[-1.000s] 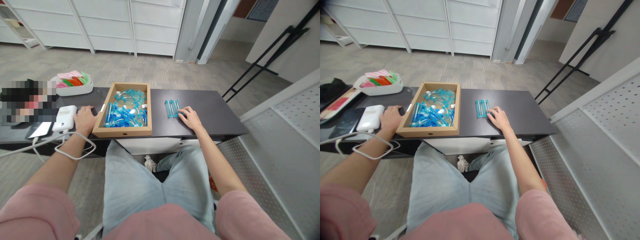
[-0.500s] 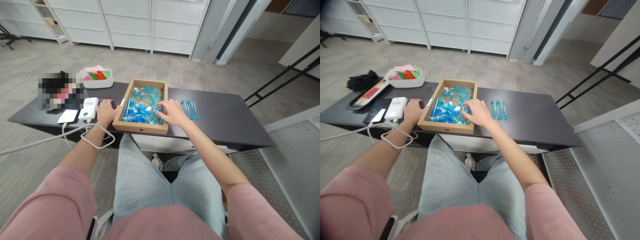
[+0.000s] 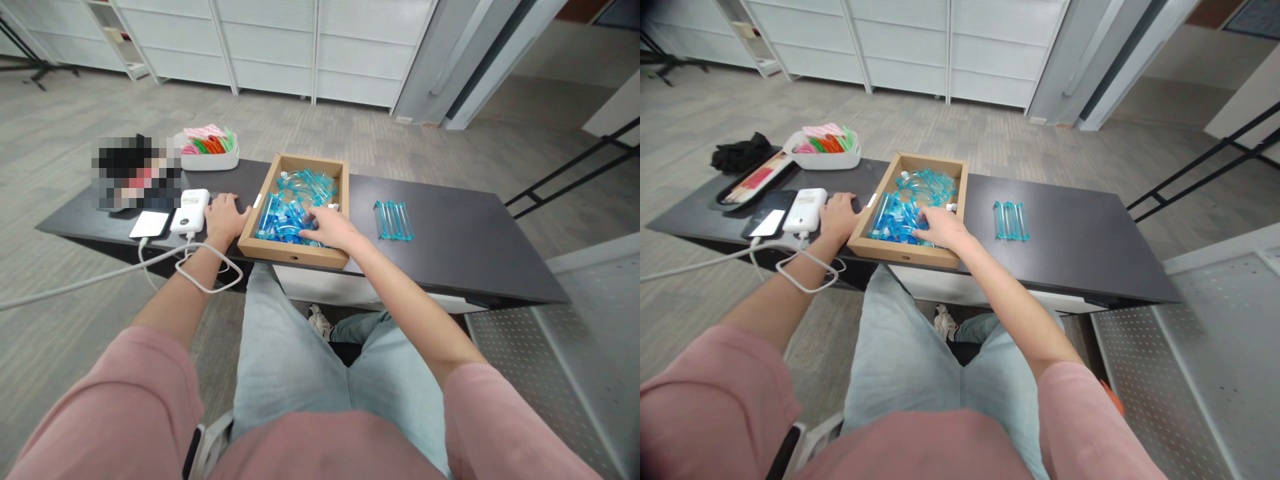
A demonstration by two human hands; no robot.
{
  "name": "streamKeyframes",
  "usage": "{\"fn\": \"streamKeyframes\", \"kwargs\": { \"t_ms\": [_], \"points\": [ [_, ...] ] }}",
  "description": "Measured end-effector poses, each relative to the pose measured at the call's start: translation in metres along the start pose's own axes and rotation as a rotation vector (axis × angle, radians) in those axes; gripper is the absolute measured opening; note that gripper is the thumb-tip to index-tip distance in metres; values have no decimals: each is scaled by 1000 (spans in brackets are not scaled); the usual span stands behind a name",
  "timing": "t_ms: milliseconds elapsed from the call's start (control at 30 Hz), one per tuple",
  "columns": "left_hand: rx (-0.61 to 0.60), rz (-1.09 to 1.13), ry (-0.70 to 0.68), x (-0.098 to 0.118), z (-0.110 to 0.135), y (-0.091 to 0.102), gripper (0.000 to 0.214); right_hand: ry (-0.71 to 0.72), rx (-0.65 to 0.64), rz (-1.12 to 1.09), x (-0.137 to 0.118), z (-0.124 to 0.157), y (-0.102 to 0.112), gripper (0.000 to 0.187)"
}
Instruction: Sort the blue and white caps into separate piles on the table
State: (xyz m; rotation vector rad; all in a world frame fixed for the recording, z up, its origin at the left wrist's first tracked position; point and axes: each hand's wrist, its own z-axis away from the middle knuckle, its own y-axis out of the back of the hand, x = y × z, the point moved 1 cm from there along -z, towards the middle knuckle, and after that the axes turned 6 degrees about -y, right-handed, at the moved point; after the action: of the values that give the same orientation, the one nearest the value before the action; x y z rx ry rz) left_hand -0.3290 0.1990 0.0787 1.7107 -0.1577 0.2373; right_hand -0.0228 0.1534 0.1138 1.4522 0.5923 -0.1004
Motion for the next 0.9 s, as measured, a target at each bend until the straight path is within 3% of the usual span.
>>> {"fn": "streamKeyframes", "kwargs": {
  "t_ms": [133, 233, 367, 467, 567, 733, 833, 900],
  "points": [
    [-4, 9, -8, 1, 1, 2, 72, 60, 116, -184, 8, -4, -5, 14],
    [-1, 14, -8, 3, 2, 4, 68, 39, 206, -503, 16, -10, -7, 28],
    [1, 12, 3, 8, 5, 9, 65, 22, 232, -976, 26, -12, 5, 54],
    [-37, 2, 0, 10, 7, 15, 69, -8, 261, -1119, 38, -8, 21, 59],
    [-58, -16, -16, 12, 8, 18, 73, -39, 287, -1152, 58, 1, 34, 53],
    [-82, -85, -1, 12, 4, 14, 80, -82, 375, -1086, 124, 29, 55, 55],
    [-100, -116, 49, 6, 1, 12, 91, -163, 518, -990, 185, 59, 74, 74],
    [-128, -100, 54, -1, -1, 12, 103, -240, 610, -897, 230, 82, 89, 75]
  ]
}}
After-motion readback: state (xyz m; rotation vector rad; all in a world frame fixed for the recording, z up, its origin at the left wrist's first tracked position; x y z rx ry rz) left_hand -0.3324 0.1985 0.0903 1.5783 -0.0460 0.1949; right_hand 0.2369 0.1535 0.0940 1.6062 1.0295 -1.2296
